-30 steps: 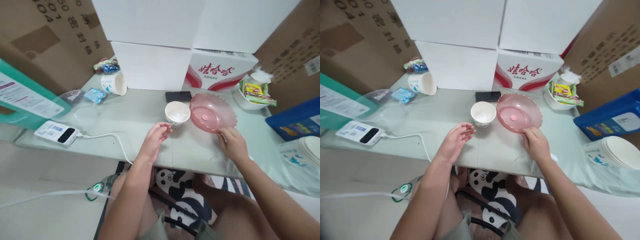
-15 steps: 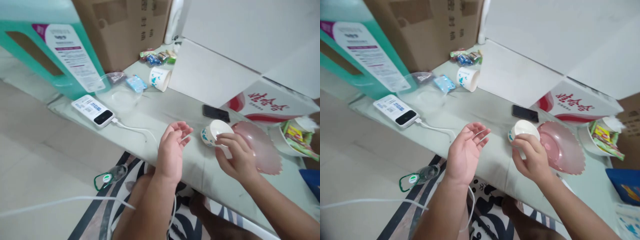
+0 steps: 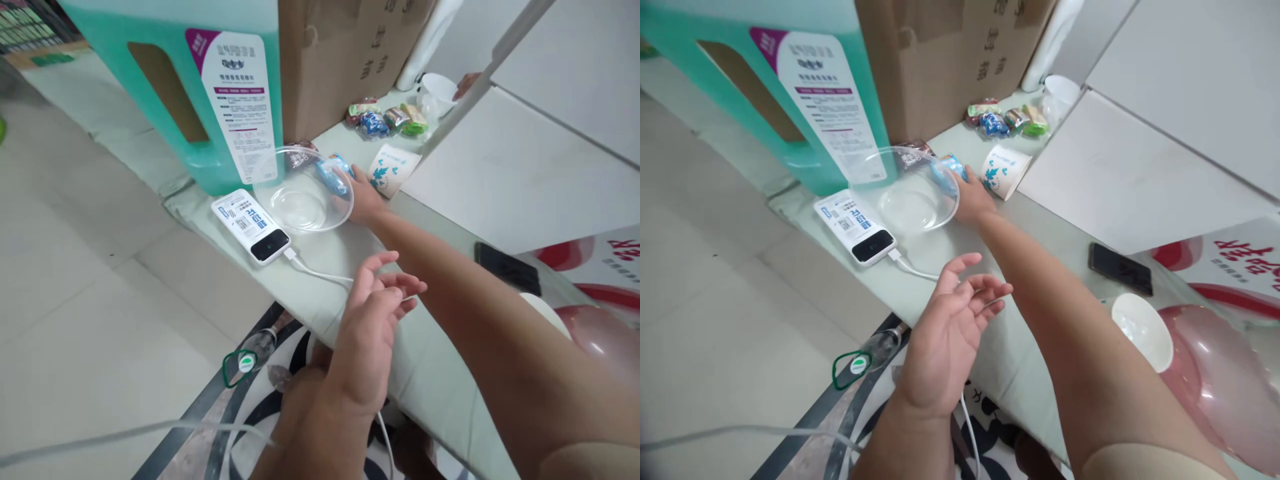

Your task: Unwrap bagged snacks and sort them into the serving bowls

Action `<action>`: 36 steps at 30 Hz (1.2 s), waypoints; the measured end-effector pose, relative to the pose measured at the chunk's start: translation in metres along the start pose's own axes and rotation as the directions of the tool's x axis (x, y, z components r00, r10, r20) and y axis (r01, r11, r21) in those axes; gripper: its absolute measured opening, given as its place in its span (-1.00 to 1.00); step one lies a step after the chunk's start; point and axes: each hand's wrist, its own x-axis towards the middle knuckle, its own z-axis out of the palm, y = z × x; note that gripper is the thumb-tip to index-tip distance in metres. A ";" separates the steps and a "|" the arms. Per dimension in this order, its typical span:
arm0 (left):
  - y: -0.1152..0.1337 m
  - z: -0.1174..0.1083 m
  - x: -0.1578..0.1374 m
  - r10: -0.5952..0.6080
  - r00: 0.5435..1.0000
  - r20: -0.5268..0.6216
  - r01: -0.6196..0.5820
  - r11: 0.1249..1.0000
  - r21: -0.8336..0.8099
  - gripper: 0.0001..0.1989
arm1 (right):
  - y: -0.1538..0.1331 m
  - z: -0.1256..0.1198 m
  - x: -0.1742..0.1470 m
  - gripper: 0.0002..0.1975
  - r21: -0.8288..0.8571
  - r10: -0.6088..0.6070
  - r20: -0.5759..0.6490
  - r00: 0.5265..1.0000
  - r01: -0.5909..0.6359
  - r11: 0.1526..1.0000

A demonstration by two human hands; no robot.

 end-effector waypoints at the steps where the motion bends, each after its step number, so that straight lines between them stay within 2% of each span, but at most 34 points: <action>1: 0.000 0.000 0.000 -0.011 1.000 0.007 0.011 1.000 0.010 -0.56 | -0.003 0.000 0.002 -0.46 -0.038 0.043 0.025 0.999 -0.042 0.998; 4: -0.002 0.003 0.000 -0.030 0.999 0.012 0.029 0.999 0.036 -0.55 | -0.009 -0.003 -0.007 -0.47 -0.177 0.111 0.011 0.994 -0.108 0.978; 8: -0.006 0.008 -0.002 -0.025 0.999 0.024 0.024 0.997 0.078 -0.56 | -0.006 -0.009 -0.050 -0.57 -0.154 0.183 -0.046 0.982 -0.188 0.970; 11: -0.007 0.011 -0.004 -0.005 0.998 0.067 -0.002 0.995 0.104 -0.67 | 0.008 -0.019 -0.109 -0.57 -0.037 0.214 -0.035 0.976 -0.215 0.976; 14: -0.011 0.017 -0.004 0.039 0.992 0.118 -0.053 0.992 0.114 -0.79 | 0.023 -0.036 -0.194 -0.43 0.275 0.255 -0.031 0.966 -0.237 0.932; 16: -0.018 0.025 -0.003 0.057 0.987 0.147 -0.075 0.991 0.115 -0.82 | 0.027 -0.050 -0.258 -0.35 0.567 0.364 -0.070 0.929 -0.263 0.780; 18: -0.030 0.036 -0.002 0.061 0.982 0.179 -0.087 0.986 0.141 -0.83 | 0.025 -0.062 -0.321 -0.38 0.789 0.543 -0.114 0.832 -0.256 0.558; 20: -0.047 0.050 -0.003 0.057 0.975 0.213 -0.102 0.974 0.205 -0.83 | 0.020 -0.072 -0.374 -0.44 0.925 0.658 -0.111 0.745 -0.164 0.342; 21: -0.059 0.057 -0.003 0.050 0.972 0.229 -0.109 0.961 0.254 -0.83 | 0.017 -0.075 -0.395 -0.46 0.961 0.689 -0.107 0.716 -0.105 0.257; 23: -0.086 0.069 -0.006 0.016 0.966 0.259 -0.120 0.911 0.394 -0.82 | 0.015 -0.081 -0.429 -0.49 0.989 0.731 -0.111 0.674 0.007 0.145; 26: -0.135 0.079 -0.012 -0.080 0.952 0.294 -0.132 0.761 0.635 -0.77 | 0.023 -0.082 -0.463 -0.51 0.987 0.776 -0.146 0.613 0.142 0.073; 28: -0.165 0.079 -0.015 -0.184 0.936 0.301 -0.104 0.671 0.734 -0.55 | 0.032 -0.078 -0.479 -0.52 0.975 0.790 -0.151 0.595 0.222 0.019; 30: -0.189 0.078 -0.018 -0.276 0.921 0.274 -0.032 0.647 0.761 -0.27 | 0.042 -0.071 -0.489 -0.54 0.956 0.798 -0.112 0.592 0.283 -0.077; 33: -0.211 0.080 -0.018 -0.294 0.919 0.261 0.017 0.694 0.720 -0.01 | 0.048 -0.061 -0.493 -0.58 0.918 0.794 -0.015 0.608 0.323 -0.229; 36: -0.221 0.087 -0.014 -0.258 0.934 0.247 0.035 0.754 0.656 -0.02 | 0.048 -0.057 -0.489 -0.58 0.894 0.748 0.048 0.662 0.306 -0.328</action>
